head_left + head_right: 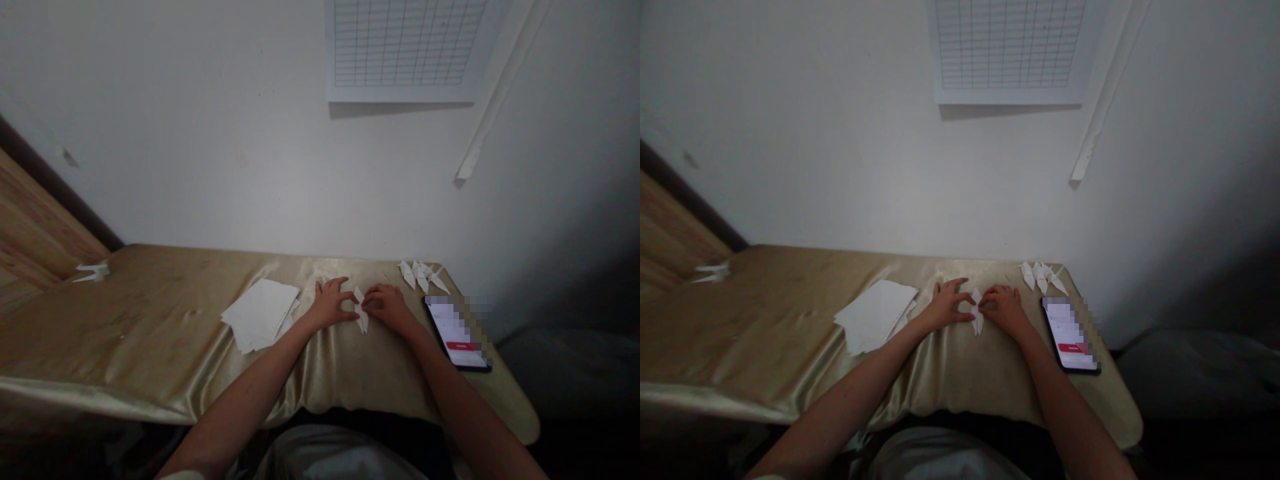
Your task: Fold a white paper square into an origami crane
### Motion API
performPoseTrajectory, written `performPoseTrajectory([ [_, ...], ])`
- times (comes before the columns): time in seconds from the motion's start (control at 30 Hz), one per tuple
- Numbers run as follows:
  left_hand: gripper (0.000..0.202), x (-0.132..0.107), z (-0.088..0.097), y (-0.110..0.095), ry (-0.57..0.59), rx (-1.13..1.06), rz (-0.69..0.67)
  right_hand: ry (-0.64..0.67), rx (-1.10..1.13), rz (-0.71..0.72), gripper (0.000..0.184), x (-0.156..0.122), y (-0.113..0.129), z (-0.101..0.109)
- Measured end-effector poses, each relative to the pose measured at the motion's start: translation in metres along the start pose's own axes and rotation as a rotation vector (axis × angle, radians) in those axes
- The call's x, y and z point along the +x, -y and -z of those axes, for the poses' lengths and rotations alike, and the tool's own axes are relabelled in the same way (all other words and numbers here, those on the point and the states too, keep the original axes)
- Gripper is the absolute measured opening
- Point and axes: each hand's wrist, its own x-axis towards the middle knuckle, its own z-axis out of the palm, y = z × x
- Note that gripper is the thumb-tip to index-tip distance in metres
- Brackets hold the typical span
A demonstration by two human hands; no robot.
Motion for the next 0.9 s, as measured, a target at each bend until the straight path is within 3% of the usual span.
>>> performPoseTrajectory([
  [0.2,0.05,0.0,0.008,-0.002,0.069,0.046,0.06,0.001,-0.022,-0.078,0.011,0.003,-0.003,-0.001],
  [0.33,0.062,0.001,0.012,-0.004,0.106,0.085,0.105,0.023,-0.053,-0.162,0.022,0.002,-0.001,0.001],
  [0.67,0.091,0.012,0.015,0.002,0.222,0.119,0.14,0.221,-0.19,-0.256,0.05,0.004,0.015,0.008],
  [0.9,0.093,0.006,0.003,0.006,0.067,0.119,0.089,0.11,-0.254,-0.15,0.05,-0.001,0.01,-0.003],
])
